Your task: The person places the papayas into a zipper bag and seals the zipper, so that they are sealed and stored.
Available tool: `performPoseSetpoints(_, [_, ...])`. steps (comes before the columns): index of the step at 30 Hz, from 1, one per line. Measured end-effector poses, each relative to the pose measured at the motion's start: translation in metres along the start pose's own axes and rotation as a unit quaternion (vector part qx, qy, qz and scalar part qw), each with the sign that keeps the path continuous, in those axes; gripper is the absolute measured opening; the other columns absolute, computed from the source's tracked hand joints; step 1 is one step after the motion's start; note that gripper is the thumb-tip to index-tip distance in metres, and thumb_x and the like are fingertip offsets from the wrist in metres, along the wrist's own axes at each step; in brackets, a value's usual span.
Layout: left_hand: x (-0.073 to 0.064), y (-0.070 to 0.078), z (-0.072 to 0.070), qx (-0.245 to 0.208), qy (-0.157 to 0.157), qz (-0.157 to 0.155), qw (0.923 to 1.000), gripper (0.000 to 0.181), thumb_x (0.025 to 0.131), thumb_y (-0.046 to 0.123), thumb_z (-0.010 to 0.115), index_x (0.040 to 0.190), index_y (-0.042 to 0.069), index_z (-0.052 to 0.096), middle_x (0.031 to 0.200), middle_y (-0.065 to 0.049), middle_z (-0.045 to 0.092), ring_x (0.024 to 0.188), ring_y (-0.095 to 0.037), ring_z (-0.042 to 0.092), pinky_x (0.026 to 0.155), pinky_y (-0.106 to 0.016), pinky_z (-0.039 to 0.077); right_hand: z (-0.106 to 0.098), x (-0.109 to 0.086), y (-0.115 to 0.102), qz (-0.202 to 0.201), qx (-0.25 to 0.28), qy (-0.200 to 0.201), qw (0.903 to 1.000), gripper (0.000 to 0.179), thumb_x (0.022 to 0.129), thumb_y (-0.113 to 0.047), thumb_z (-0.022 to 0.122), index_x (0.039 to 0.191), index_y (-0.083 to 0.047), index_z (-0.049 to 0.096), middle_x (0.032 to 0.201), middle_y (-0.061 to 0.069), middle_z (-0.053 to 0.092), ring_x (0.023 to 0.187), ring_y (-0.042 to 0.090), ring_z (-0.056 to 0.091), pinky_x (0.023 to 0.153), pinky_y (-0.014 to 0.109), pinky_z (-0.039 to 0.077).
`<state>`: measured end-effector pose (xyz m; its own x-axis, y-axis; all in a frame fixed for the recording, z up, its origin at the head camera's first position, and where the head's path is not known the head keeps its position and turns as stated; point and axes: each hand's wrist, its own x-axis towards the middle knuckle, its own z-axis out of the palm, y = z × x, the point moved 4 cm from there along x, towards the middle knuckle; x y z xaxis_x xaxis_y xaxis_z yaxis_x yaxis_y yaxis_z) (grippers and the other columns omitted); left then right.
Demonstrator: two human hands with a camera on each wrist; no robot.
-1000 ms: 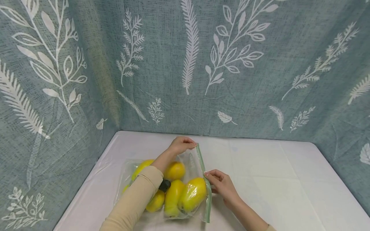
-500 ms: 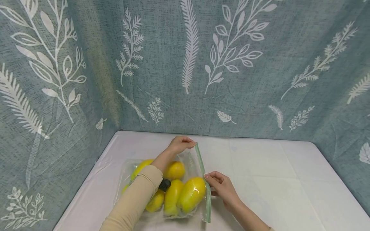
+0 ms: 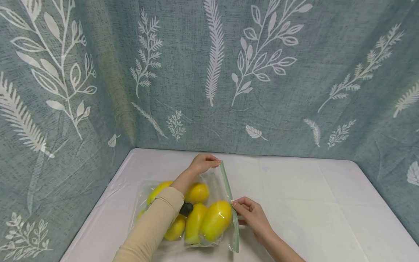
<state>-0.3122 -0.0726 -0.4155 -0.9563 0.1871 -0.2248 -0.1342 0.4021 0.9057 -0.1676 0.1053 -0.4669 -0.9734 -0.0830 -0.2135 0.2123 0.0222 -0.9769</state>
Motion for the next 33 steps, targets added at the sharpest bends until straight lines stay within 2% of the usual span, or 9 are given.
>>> performPoseSetpoints(9, [0.0,0.001,0.0,-0.002,-0.004,-0.004,1.0,0.022,0.094,0.022,0.066,0.107,0.005,0.07,0.101,-0.005,0.069,0.1,-0.021,0.061,0.097,-0.04,0.045,-0.001,-0.005,0.002,0.004,-0.003,-0.005,1.0,0.03,0.094,-0.03,0.066,0.1,-0.001,0.064,0.088,0.003,0.071,0.078,0.016,0.065,0.072,0.037,0.058])
performPoseSetpoints(21, [0.001,0.0,0.001,-0.01,0.0,-0.012,0.9999,0.021,0.093,0.023,0.067,0.104,0.006,0.071,0.093,-0.002,0.067,0.094,-0.019,0.06,0.095,-0.039,0.046,-0.006,-0.011,0.007,0.01,-0.019,-0.01,0.9997,0.029,0.095,-0.028,0.065,0.102,0.0,0.064,0.087,0.004,0.071,0.077,0.016,0.064,0.071,0.037,0.058])
performPoseSetpoints(33, [0.005,-0.002,-0.002,-0.01,-0.002,-0.022,0.9997,0.022,0.094,0.024,0.066,0.107,0.006,0.071,0.101,-0.004,0.068,0.101,-0.022,0.059,0.099,-0.043,0.043,-0.012,-0.02,0.016,0.03,-0.044,-0.022,0.9983,0.031,0.095,-0.03,0.063,0.103,0.0,0.064,0.088,0.005,0.071,0.077,0.016,0.063,0.073,0.037,0.058])
